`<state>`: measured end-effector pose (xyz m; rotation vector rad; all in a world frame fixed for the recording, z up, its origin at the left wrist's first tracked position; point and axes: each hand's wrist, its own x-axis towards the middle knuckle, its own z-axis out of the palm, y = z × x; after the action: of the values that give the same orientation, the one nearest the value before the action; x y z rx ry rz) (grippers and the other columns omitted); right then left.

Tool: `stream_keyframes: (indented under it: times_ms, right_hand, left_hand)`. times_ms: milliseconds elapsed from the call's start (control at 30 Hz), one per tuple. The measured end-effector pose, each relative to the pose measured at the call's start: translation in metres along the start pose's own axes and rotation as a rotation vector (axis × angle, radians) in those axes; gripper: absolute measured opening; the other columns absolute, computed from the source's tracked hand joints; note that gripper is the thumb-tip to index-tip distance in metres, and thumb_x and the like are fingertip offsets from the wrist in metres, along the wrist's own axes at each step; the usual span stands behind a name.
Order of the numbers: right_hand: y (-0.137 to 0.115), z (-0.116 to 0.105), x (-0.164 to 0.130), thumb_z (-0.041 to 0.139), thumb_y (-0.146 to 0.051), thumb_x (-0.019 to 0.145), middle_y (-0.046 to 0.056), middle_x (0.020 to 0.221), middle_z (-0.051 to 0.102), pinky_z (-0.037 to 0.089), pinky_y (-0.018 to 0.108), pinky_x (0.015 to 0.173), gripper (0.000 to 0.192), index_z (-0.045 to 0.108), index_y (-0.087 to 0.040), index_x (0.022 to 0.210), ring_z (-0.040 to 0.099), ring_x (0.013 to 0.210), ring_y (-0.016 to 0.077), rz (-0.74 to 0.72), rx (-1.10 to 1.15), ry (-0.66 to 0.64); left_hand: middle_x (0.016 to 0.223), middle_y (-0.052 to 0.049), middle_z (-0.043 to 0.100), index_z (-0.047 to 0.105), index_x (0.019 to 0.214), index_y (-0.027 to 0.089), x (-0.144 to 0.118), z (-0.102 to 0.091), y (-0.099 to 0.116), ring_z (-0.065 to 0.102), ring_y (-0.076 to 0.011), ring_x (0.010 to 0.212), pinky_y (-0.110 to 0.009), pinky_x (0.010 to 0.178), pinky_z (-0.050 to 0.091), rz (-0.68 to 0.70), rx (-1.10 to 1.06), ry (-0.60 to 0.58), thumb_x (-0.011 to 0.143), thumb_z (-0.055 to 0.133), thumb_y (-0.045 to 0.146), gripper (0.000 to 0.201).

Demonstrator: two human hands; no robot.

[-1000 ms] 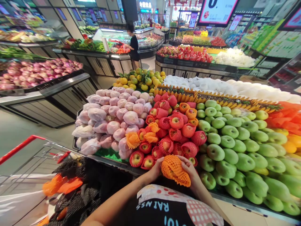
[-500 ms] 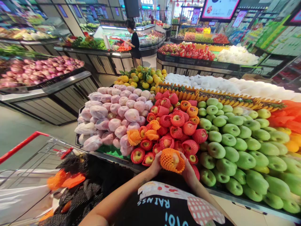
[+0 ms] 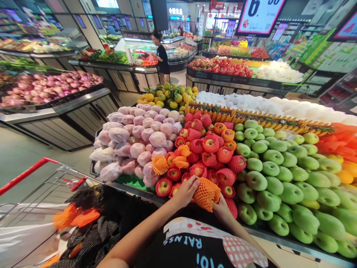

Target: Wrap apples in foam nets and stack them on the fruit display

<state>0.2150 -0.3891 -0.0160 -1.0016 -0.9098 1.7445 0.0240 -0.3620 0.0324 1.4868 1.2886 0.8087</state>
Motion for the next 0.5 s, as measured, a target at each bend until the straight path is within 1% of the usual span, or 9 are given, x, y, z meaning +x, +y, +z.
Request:
stream_keyframes:
  times_ms: [100, 167, 233, 267, 333, 400, 433, 500]
  right_hand:
    - [-0.008, 0.007, 0.001, 0.094, -0.04, 0.061, 0.013, 0.137, 0.067, 0.046, 0.054, 0.113, 0.08, 0.061, -0.026, 0.132, 0.063, 0.127, 0.0345, -0.015, -0.032, -0.037]
    - [-0.014, 0.011, 0.001, 0.094, -0.036, 0.061, 0.012, 0.138, 0.067, 0.045, 0.053, 0.113, 0.078, 0.062, -0.027, 0.132, 0.063, 0.127, 0.0337, -0.024, -0.054, -0.059]
    - [-0.016, 0.013, 0.001, 0.092, -0.037, 0.063, 0.011, 0.134, 0.07, 0.046, 0.053, 0.113, 0.072, 0.065, -0.027, 0.129, 0.064, 0.125, 0.0328, -0.018, -0.039, -0.051]
    - [-0.016, 0.013, 0.0, 0.09, -0.039, 0.065, 0.011, 0.131, 0.071, 0.047, 0.053, 0.112, 0.067, 0.066, -0.026, 0.126, 0.065, 0.123, 0.0326, -0.01, -0.018, -0.041]
    - [-0.014, 0.012, -0.002, 0.09, -0.041, 0.064, 0.01, 0.122, 0.075, 0.05, 0.053, 0.109, 0.062, 0.069, -0.025, 0.121, 0.068, 0.117, 0.0332, 0.009, 0.038, -0.017]
    - [-0.01, 0.01, -0.002, 0.09, -0.04, 0.063, 0.01, 0.115, 0.077, 0.053, 0.052, 0.105, 0.06, 0.071, -0.025, 0.118, 0.07, 0.113, 0.0342, 0.029, 0.089, 0.006]
    - [-0.008, 0.009, -0.003, 0.09, -0.039, 0.063, 0.01, 0.113, 0.077, 0.054, 0.051, 0.103, 0.058, 0.071, -0.025, 0.117, 0.07, 0.113, 0.0345, 0.04, 0.107, 0.016]
    - [-0.003, 0.005, -0.003, 0.089, -0.037, 0.064, 0.009, 0.112, 0.077, 0.055, 0.05, 0.101, 0.054, 0.072, -0.025, 0.114, 0.07, 0.112, 0.0339, 0.058, 0.155, 0.04]
  left_hand:
    - [0.084, -0.004, 0.068, 0.064, 0.102, 0.019, -0.003, -0.001, 0.012, 0.064, -0.0204, 0.077, -0.032, 0.074, 0.046, 0.011, 0.151, 0.012, 0.103, 0.03, 0.051, 0.047]
    - [0.079, -0.004, 0.067, 0.065, 0.1, 0.02, -0.006, -0.002, 0.018, 0.064, -0.0206, 0.074, -0.031, 0.071, 0.043, 0.018, 0.249, 0.075, 0.103, 0.033, 0.051, 0.045]
    - [0.071, -0.002, 0.064, 0.066, 0.098, 0.02, -0.007, -0.004, 0.022, 0.061, -0.0192, 0.068, -0.029, 0.067, 0.041, 0.018, 0.281, 0.137, 0.101, 0.04, 0.051, 0.041]
    - [0.068, -0.001, 0.062, 0.067, 0.099, 0.019, -0.007, -0.006, 0.023, 0.059, -0.0177, 0.064, -0.028, 0.064, 0.04, 0.023, 0.246, 0.136, 0.099, 0.045, 0.051, 0.038]
    - [0.068, 0.001, 0.059, 0.066, 0.105, 0.018, -0.007, -0.01, 0.025, 0.054, -0.0146, 0.061, -0.026, 0.06, 0.039, 0.045, 0.084, 0.069, 0.094, 0.057, 0.051, 0.035]
    - [0.078, 0.001, 0.06, 0.064, 0.114, 0.018, -0.005, -0.015, 0.025, 0.053, -0.0125, 0.064, -0.024, 0.06, 0.04, 0.076, -0.113, -0.013, 0.088, 0.068, 0.05, 0.041]
    - [0.083, 0.001, 0.06, 0.063, 0.117, 0.018, -0.004, -0.017, 0.023, 0.052, -0.0119, 0.066, -0.023, 0.06, 0.04, 0.085, -0.185, -0.036, 0.085, 0.072, 0.049, 0.045]
    - [0.088, 0.0, 0.06, 0.064, 0.117, 0.018, 0.0, -0.019, 0.016, 0.052, -0.0111, 0.069, -0.023, 0.062, 0.041, 0.091, -0.268, -0.032, 0.084, 0.075, 0.048, 0.046]
